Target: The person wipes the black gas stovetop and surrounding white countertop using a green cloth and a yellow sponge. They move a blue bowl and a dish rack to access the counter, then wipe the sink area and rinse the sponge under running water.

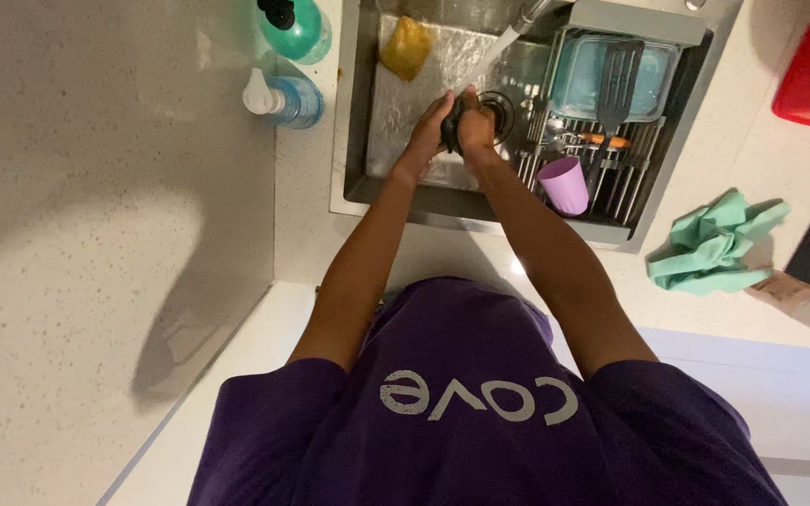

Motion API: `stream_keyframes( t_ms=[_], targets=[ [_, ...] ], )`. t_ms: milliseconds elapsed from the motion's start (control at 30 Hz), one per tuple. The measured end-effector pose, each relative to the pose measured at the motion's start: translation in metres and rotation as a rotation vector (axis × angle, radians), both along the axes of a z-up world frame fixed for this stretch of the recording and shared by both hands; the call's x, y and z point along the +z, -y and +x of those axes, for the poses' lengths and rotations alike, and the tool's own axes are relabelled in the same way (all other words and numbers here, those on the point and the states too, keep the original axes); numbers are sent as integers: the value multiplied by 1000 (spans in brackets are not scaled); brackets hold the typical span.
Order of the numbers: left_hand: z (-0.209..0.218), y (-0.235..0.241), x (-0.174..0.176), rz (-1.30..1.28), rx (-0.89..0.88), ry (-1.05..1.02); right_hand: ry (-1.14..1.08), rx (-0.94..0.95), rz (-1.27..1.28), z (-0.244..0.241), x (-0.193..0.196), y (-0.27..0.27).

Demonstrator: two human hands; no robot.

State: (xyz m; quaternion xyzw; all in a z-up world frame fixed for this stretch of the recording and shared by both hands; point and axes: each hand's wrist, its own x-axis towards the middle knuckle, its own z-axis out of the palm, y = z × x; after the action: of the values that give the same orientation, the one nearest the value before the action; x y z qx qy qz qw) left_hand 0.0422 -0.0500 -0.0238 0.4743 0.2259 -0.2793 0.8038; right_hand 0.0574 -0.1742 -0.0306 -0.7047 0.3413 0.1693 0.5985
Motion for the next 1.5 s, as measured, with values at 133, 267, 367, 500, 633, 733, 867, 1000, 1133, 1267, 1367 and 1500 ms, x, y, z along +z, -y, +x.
stream_keyframes(
  t_ms=[133, 267, 367, 500, 633, 733, 867, 1000, 1133, 1267, 1367, 1500],
  targets=[
    [-9, -19, 14, 247, -111, 221, 236, 395, -189, -8, 50, 20],
    [-12, -25, 38, 738, -89, 420, 666, 491, -548, -17, 95, 30],
    [-11, -32, 69, 852, -22, 586, 688, 407, -575, -29, 113, 27],
    [-11, -34, 104, 903, -95, 888, 722, 541, -516, -34, 119, 38],
    [-18, -33, 137, 739, -118, 1002, 925, 541, -250, -41, 135, 18],
    [-19, -36, 148, 669, -84, 1028, 656, 562, -135, -38, 147, 8],
    [-19, -40, 148, 689, -51, 1029, 674, 486, -281, -37, 154, 1],
    [-18, -41, 150, 680, 27, 960, 789, 366, -365, -36, 157, 7],
    [-22, -36, 155, 683, 48, 1044, 856, 261, -103, -38, 152, 20],
    [-26, -40, 140, 717, -57, 1162, 658, 145, 267, -43, 130, 31],
    [-26, -48, 116, 816, -93, 997, 660, 74, 292, -33, 97, 48],
    [-29, -64, 102, 967, -89, 969, 823, 190, -58, -36, 54, 79]
  ],
)
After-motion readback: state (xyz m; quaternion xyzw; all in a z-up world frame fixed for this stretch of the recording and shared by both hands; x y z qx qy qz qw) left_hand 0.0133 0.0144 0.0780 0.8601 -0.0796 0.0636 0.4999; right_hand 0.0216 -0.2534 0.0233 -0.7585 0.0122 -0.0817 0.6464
